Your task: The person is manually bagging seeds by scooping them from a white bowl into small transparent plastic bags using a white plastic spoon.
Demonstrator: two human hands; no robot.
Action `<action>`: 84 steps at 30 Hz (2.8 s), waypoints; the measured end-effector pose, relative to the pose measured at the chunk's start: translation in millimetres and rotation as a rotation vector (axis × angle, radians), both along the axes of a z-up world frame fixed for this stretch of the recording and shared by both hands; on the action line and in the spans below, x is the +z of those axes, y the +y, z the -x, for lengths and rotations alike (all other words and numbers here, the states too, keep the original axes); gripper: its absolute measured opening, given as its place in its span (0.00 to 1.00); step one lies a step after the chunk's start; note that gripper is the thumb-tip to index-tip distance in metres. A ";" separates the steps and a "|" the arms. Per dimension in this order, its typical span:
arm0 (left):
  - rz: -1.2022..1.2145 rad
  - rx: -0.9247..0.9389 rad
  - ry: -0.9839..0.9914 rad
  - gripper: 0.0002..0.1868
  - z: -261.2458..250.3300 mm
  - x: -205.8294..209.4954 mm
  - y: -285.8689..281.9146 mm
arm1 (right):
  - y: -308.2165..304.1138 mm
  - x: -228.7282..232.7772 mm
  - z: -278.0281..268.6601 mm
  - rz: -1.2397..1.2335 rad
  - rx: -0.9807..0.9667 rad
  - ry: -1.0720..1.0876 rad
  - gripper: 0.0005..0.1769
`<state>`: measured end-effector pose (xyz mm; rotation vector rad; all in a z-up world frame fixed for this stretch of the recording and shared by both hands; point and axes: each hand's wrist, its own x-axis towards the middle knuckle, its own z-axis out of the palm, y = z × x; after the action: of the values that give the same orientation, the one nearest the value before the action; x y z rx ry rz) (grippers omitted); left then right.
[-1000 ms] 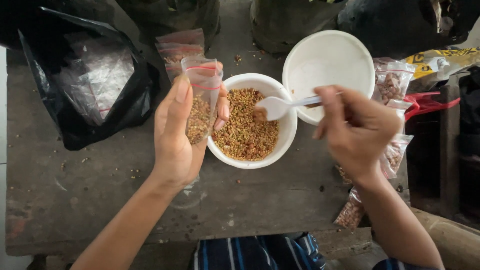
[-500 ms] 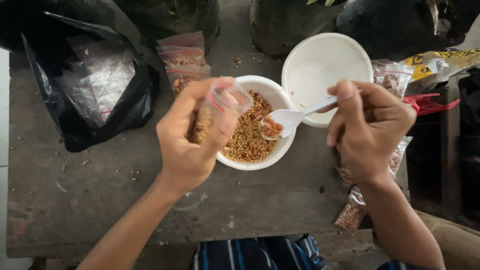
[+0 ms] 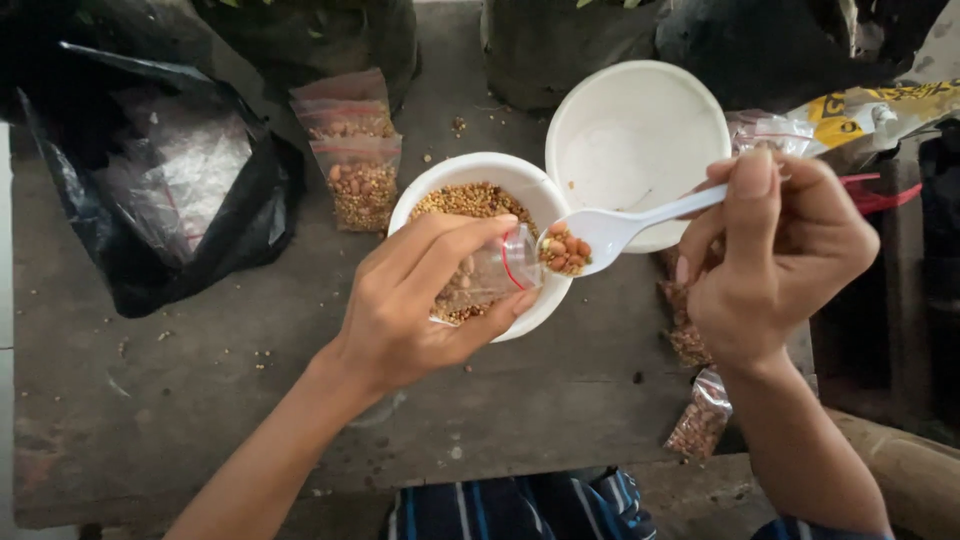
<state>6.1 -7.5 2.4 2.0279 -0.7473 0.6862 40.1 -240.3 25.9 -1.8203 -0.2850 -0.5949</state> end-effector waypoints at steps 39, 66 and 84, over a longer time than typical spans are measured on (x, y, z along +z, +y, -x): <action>1.549 -0.566 0.918 0.43 -4.3 5.0 29.6 | -7.5 -30.4 1.2 0.121 0.140 -0.503 0.04; 1.380 -0.372 0.838 0.35 -1.5 20.8 19.6 | 20.2 -9.6 3.1 0.552 0.314 -0.441 0.05; 0.741 -0.055 0.647 0.34 2.9 9.7 12.3 | 24.3 -2.6 5.2 0.213 0.222 0.164 0.10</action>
<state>3.3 4.8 12.1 1.3943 -0.1214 0.1851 34.9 -216.0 23.3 -1.9955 -0.4462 -0.2665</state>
